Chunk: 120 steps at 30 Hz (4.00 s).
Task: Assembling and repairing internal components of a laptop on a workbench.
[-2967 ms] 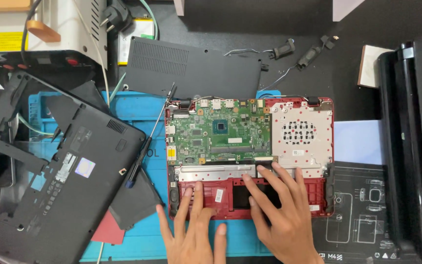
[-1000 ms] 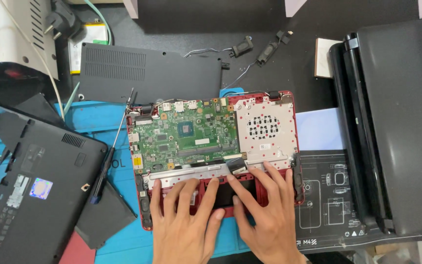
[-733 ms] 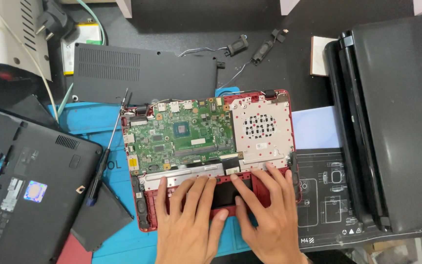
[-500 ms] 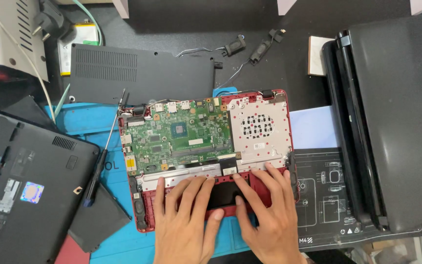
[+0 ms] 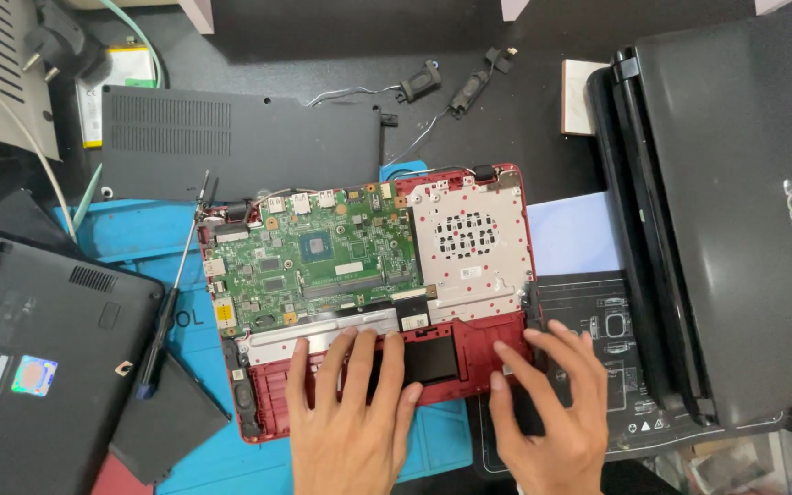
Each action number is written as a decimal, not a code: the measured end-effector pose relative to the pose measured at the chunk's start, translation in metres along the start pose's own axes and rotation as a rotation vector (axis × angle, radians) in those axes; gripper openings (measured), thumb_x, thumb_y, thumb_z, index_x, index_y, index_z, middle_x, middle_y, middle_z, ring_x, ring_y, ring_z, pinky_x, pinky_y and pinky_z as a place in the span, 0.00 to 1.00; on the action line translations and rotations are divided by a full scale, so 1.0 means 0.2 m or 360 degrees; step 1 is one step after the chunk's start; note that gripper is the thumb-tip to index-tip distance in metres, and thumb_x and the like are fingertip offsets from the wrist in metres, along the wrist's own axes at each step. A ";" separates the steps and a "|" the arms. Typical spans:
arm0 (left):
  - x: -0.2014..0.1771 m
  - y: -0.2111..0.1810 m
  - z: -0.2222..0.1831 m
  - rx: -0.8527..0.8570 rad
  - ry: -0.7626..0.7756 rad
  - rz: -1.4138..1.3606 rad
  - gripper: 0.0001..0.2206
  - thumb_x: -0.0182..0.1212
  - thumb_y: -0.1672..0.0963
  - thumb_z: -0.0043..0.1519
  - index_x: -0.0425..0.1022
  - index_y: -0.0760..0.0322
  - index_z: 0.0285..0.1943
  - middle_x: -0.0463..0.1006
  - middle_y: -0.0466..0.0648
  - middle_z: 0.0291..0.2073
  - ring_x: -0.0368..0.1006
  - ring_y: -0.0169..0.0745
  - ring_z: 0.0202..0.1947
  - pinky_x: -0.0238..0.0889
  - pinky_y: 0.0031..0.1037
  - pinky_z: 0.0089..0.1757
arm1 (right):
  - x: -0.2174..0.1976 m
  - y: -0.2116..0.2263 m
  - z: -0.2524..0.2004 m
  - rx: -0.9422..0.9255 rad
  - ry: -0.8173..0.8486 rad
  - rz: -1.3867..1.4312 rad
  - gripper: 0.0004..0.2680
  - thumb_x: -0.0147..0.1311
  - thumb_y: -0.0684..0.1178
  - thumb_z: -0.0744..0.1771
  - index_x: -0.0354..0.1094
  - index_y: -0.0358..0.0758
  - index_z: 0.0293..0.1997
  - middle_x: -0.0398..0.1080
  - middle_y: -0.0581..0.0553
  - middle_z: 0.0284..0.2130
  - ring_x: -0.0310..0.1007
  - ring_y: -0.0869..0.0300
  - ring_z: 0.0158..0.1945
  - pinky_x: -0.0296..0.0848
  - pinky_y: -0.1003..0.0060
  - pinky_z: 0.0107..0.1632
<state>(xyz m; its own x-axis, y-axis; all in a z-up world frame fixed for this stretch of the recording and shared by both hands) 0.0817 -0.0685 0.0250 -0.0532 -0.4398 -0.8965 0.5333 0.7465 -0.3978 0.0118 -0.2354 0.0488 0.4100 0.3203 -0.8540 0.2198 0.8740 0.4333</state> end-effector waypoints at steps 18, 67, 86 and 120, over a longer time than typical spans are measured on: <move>0.00 0.01 -0.02 0.0005 -0.0009 -0.0123 0.23 0.57 0.50 0.63 0.72 0.57 0.66 0.71 0.53 0.59 0.62 0.54 0.64 0.45 0.60 0.64 | 0.06 0.04 0.07 -0.0088 0.0162 -0.0116 0.19 0.59 0.40 0.61 0.73 0.49 0.57 0.65 0.39 0.59 0.59 0.40 0.69 0.52 0.33 0.72; -0.10 0.14 -0.16 -0.0216 -0.0113 0.0030 0.25 0.56 0.51 0.63 0.69 0.63 0.69 0.70 0.54 0.61 0.60 0.54 0.66 0.44 0.56 0.65 | 0.30 0.34 0.08 -0.0559 0.0612 -0.0222 0.27 0.50 0.33 0.54 0.69 0.47 0.59 0.61 0.34 0.57 0.54 0.38 0.67 0.48 0.34 0.69; -0.13 0.33 -0.27 0.0049 -0.0107 -0.0021 0.29 0.65 0.47 0.58 0.71 0.58 0.67 0.68 0.43 0.68 0.61 0.43 0.69 0.43 0.60 0.64 | 0.22 0.31 0.08 -0.0582 0.0550 0.0115 0.26 0.65 0.61 0.59 0.67 0.50 0.63 0.60 0.37 0.62 0.53 0.41 0.69 0.47 0.36 0.69; -0.30 0.58 -0.29 -0.0455 -0.0332 0.0279 0.13 0.67 0.52 0.58 0.82 0.51 0.52 0.81 0.34 0.47 0.73 0.32 0.45 0.54 0.33 0.51 | 0.08 -0.46 0.18 0.0659 0.0322 0.0775 0.16 0.60 0.38 0.65 0.73 0.33 0.59 0.78 0.45 0.43 0.69 0.67 0.35 0.70 0.73 0.43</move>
<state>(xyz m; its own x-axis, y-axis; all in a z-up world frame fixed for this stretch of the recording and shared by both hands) 0.0979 0.0745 0.0217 0.2062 -0.3636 -0.9085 0.2612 0.9152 -0.3070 0.0299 -0.3242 0.0044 0.3832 0.7403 -0.5524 0.3898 0.4126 0.8233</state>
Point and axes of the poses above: each hand's wrist, its own z-axis towards the middle knuckle, its own x-axis out of the palm, y = z × x, the point moved 10 cm from there along z, towards the middle knuckle
